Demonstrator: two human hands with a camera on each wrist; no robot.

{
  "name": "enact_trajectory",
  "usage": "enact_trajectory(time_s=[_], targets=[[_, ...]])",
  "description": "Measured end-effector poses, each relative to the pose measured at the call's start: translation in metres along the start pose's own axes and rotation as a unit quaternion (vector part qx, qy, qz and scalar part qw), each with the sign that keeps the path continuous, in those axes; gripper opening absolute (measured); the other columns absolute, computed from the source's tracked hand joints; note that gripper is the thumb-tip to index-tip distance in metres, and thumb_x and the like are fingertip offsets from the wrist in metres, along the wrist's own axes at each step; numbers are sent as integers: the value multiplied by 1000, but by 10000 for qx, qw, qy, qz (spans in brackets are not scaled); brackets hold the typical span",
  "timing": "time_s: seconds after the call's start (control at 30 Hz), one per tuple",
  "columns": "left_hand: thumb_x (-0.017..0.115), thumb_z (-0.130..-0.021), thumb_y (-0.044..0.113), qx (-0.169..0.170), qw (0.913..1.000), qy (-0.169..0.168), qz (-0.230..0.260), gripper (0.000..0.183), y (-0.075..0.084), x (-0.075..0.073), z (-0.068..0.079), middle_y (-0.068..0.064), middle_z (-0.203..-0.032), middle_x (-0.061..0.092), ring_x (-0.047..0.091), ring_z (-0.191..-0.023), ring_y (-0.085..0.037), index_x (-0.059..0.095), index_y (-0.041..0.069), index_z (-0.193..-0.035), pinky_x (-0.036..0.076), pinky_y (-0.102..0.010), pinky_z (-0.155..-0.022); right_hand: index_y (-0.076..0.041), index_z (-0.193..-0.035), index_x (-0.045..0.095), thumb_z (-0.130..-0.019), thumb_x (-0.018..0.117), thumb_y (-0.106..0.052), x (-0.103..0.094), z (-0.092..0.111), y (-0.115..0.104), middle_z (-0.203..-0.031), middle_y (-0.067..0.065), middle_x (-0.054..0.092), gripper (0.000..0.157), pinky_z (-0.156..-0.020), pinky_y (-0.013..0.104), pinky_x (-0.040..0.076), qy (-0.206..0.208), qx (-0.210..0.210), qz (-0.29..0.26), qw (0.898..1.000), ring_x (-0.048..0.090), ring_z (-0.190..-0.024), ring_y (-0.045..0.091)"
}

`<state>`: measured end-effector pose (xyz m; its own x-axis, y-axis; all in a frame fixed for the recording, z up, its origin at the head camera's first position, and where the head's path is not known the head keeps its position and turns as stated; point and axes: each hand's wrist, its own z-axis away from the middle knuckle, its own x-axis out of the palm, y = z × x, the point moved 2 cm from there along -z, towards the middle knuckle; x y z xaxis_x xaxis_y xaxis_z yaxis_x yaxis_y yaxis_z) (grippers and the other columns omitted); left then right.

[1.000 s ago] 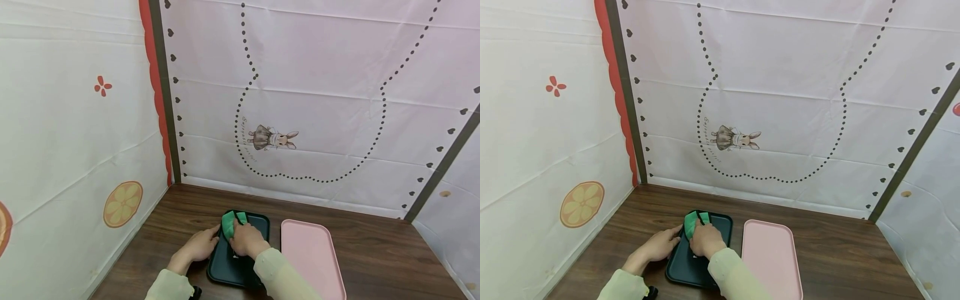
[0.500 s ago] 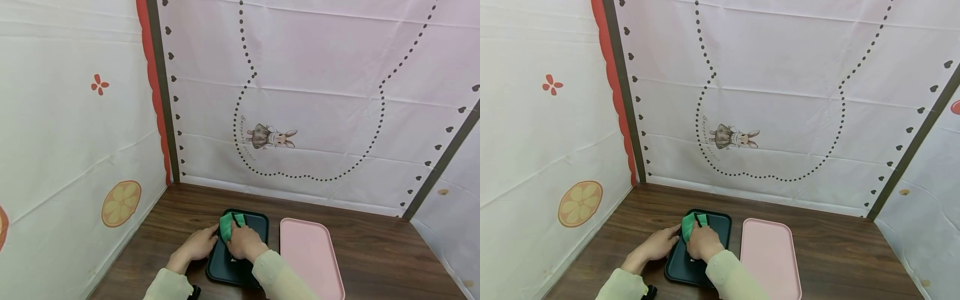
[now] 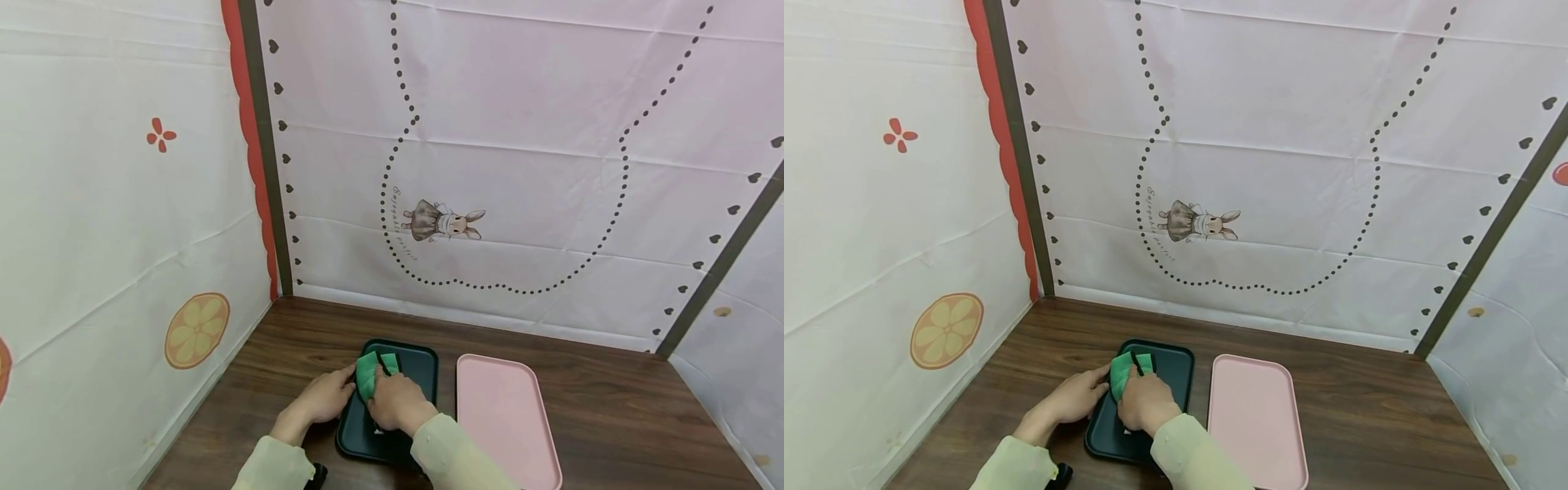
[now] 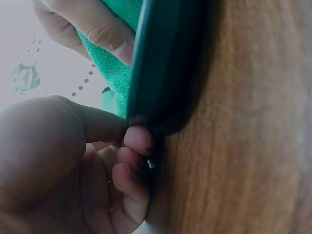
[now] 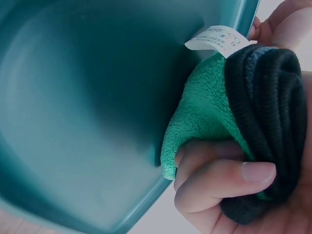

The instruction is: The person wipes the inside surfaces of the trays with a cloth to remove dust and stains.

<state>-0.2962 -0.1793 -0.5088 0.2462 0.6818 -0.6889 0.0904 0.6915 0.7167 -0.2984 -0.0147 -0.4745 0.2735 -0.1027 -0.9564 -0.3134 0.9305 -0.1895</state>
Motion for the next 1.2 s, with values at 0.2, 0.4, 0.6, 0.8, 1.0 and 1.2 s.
enact_trajectory(time_s=[0.2, 0.4, 0.6, 0.8, 1.0, 1.2], targets=[[50, -109, 17, -6, 10000, 6, 38, 53, 0, 0, 0, -4, -66, 62, 57, -54, -19, 39, 5, -160, 45, -34, -55, -12, -160, 41, -100, 67, -40, 2, 3, -2, -135, 23, 66, 70, -90, 48, 60, -33, 10, 24, 10000, 68, -117, 38], [49, -109, 17, -12, 10000, 21, -14, 52, 1, -1, 1, -4, -67, 61, 57, -53, -19, 39, 5, -159, 45, -34, -57, -11, -160, 41, -101, 66, -39, 1, 7, -4, -136, 24, 65, 70, -91, 48, 60, -133, 10, -30, 9999, 67, -119, 38], [49, -109, 16, -27, 10000, 33, -5, 52, 2, -1, 2, -4, -63, 61, 56, -51, -18, 40, 5, -159, 45, -34, -57, -9, -159, 42, -100, 66, -38, 0, 12, -4, -128, 22, 70, 70, -89, 46, 60, -146, -111, -6, 9998, 69, -115, 35], [48, -109, 15, -15, 10000, 79, -27, 51, 2, -1, 2, -4, -64, 60, 55, -51, -18, 41, 8, -159, 45, -34, -56, -8, -159, 42, -100, 66, -38, 1, 15, -6, -122, 21, 72, 70, -86, 45, 61, -211, -196, 16, 9996, 71, -111, 34], [48, -109, 17, 44, 10000, 40, -5, 51, 1, 0, 0, -3, -60, 60, 55, -50, -18, 41, 8, -160, 44, -33, -52, -9, -159, 41, -101, 66, -39, 2, 19, -7, -111, 21, 75, 70, -80, 42, 61, -335, -221, -14, 9992, 73, -103, 32], [47, -110, 19, 111, 9999, -44, 45, 52, -1, 1, -1, -3, -58, 60, 51, -48, -17, 38, 7, -160, 42, -31, -47, -9, -160, 40, -102, 64, -38, 1, 25, -8, -70, 10, 67, 69, -65, 36, 57, -489, -309, -82, 9983, 69, -72, 25]])
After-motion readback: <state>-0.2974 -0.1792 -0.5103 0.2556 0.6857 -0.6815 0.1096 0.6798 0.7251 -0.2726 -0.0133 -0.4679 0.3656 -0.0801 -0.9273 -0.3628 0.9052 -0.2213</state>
